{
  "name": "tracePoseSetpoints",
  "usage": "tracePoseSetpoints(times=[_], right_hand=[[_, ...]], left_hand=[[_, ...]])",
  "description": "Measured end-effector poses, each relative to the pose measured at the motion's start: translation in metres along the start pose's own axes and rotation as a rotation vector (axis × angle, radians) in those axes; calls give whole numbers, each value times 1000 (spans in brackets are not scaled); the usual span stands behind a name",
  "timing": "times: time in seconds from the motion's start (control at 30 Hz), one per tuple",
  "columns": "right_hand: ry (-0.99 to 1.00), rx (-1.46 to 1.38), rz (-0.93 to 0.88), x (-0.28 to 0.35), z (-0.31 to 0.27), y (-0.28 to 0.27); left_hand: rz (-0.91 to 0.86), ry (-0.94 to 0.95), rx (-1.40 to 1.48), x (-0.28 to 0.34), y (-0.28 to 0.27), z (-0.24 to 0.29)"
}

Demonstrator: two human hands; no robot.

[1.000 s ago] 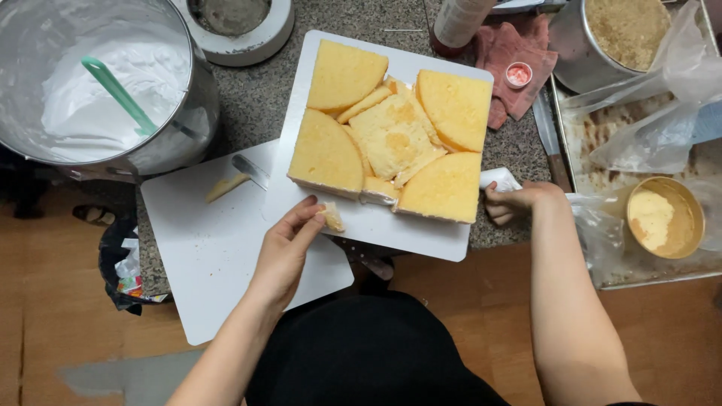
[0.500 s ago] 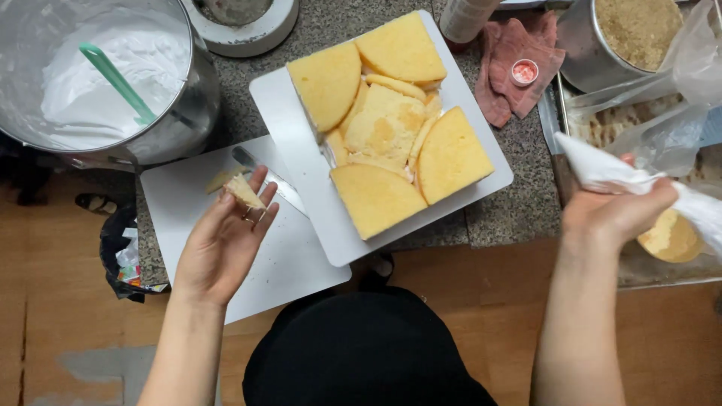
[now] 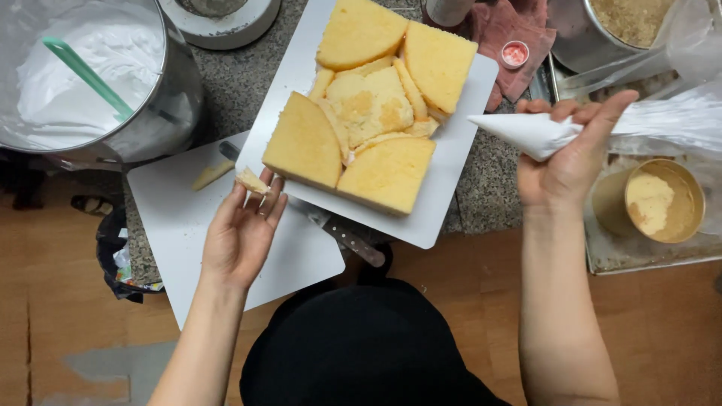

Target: The person places sponge cake pieces onto a cream-covered cake base on a white board, fitting pieces together to form the top layer. They then wipe the board with a cloth, and finally scoop a powdery cream mixture from a round tin using a spatula.

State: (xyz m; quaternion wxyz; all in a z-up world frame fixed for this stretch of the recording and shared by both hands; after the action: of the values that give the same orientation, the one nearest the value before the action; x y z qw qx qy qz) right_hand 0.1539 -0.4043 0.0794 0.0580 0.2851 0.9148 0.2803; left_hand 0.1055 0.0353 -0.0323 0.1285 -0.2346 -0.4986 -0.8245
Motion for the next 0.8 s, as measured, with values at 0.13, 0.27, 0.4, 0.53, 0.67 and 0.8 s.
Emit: tracePoseSetpoints(times=[0.13,0.27,0.4,0.53,0.67,0.8], right_hand=[[-29,67,-4,10,20,9],[-38,110,-59,10,52,4],[-17,104,-121,20,67,19],[-63,153,-81,24,63,27],[-184,119,-30,8,53,13],[-249,124,13,9,47,8]], left_hand=[[-52,-17,46,-22,4,14],[-73,-20,-46,-32,4,20],[-56,-1,-93,-35,5,21],[-46,-2,-111,-34,12,23],[-40,8,-123,-34,14,23],[-34,15,-129,-36,13,24]])
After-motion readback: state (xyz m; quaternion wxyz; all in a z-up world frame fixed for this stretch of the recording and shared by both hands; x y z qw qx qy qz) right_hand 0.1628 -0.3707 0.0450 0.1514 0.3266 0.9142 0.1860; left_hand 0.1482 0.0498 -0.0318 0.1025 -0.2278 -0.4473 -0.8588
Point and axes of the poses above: each hand's wrist, its own x-axis away from the middle knuckle, its own y-axis out of the palm, z = x × y, the point moved 9 cm from there along -x, towards the middle knuckle, and after that the axes turned 3 degrees about x, right-handed, at the moved point
